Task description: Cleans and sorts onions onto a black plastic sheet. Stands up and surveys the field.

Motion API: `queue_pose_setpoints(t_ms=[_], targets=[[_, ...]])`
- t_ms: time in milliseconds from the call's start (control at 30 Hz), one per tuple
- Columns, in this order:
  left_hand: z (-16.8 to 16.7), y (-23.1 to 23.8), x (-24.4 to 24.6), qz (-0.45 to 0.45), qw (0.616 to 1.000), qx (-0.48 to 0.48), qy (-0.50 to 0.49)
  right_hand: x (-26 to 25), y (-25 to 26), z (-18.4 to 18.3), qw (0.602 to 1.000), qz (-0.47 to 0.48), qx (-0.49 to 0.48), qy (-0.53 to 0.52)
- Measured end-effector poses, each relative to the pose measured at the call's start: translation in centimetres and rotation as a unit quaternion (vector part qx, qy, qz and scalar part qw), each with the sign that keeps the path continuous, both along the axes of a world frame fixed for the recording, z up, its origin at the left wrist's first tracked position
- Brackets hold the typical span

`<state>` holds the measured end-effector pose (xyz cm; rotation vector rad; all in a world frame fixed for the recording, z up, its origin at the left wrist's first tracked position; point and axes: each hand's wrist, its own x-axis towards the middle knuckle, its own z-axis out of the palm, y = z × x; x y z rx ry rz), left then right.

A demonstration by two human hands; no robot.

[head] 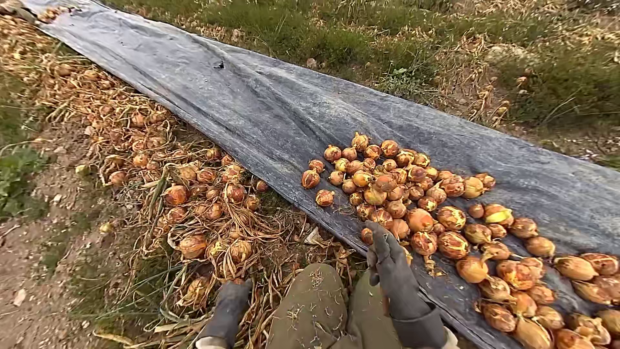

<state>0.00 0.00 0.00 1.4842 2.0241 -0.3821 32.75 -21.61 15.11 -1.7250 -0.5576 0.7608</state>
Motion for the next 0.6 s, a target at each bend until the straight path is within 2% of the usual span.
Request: queue_pose_setpoints(t_ms=[100, 200, 300, 400, 467, 533, 600], targets=[[-2.1, 0.4, 0.3, 0.048, 0.998, 0.036, 0.005, -3.9, -3.0, -1.6, 0.993, 0.059, -0.050, 0.087], [-1.1, -0.2, -0.6, 0.031, 0.998, 0.059, -0.012, -7.3, -5.9, -3.7, 0.982, 0.094, -0.074, 0.144], [3.4, -3.4, -1.3, -0.052, 0.984, 0.125, -0.114, -9.4, -7.8, -3.6, 0.961, 0.208, -0.168, 0.071], [9.2, -8.0, -2.0, -0.084, 0.929, 0.195, -0.304, -10.9, -6.7, -2.6, 0.939, 0.302, -0.153, -0.053], [12.9, -11.1, -1.4, -0.095, 0.881, 0.190, -0.423, -11.4, -4.7, -2.0, 0.933, 0.324, -0.122, -0.094], [16.1, -13.8, -0.5, -0.141, 0.837, 0.191, -0.493, -12.1, -2.8, -0.9, 0.934, 0.340, -0.074, -0.078], [17.6, -15.3, 0.1, -0.230, 0.799, 0.197, -0.519, -13.5, -2.3, -0.3, 0.948, 0.317, 0.028, -0.011]])
